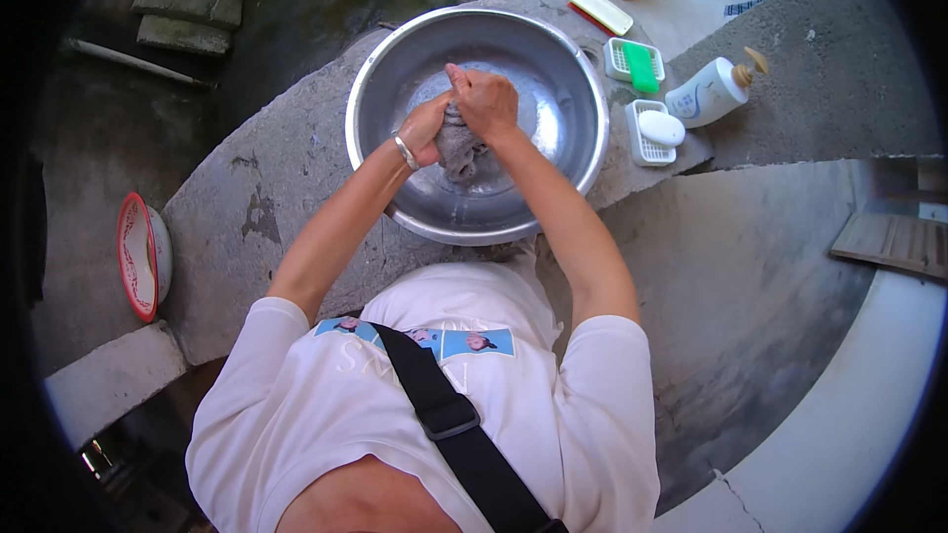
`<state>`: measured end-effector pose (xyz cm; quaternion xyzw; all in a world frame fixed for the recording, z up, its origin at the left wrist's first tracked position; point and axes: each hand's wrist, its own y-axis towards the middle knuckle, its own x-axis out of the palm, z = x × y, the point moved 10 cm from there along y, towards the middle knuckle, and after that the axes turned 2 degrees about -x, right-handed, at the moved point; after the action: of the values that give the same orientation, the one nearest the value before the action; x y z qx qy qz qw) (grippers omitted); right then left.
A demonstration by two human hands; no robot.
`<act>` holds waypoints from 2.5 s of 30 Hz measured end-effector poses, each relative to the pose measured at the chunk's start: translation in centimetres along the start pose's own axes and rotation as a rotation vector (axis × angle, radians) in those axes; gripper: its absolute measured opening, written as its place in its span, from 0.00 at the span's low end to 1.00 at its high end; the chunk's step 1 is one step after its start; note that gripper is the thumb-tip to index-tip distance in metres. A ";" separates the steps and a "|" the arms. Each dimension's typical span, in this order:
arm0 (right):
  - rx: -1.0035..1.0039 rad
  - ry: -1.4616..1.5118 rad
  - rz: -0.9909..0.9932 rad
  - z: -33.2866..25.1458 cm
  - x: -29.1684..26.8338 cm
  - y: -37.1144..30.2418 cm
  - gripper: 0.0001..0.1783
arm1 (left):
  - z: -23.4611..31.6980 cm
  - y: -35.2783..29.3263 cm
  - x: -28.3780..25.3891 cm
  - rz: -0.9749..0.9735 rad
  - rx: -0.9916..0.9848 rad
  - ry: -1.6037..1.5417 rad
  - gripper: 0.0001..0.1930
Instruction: The person washes a grey cloth by hand in a metal basin filled with soapy water. They scrub the cloth with a green sponge, rinse it, and wring it out repeatedly. The task is performed outdoors on a concrete surface.
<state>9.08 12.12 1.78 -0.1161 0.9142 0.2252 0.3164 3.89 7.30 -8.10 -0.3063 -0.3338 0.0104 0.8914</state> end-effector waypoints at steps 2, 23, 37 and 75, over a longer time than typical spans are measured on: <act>0.084 0.156 -0.190 1.3 1.0 0.3 0.29 | 1.1 0.1 -0.9 0.028 0.004 0.121 0.14; -0.236 -0.010 0.144 -3.7 0.6 -1.7 0.10 | -0.3 4.1 0.5 -0.705 0.003 -0.201 0.20; -0.039 -0.157 0.139 -0.5 -0.5 0.0 0.18 | -1.0 0.9 0.8 -0.019 -0.031 -0.106 0.12; 0.033 0.027 0.105 -1.3 0.0 -0.3 0.21 | 1.7 0.4 0.2 -0.151 0.241 0.110 0.12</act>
<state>8.51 11.26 2.59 -0.0659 0.9267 0.2250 0.2938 3.12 8.58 -7.16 -0.1714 -0.3028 -0.0336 0.9369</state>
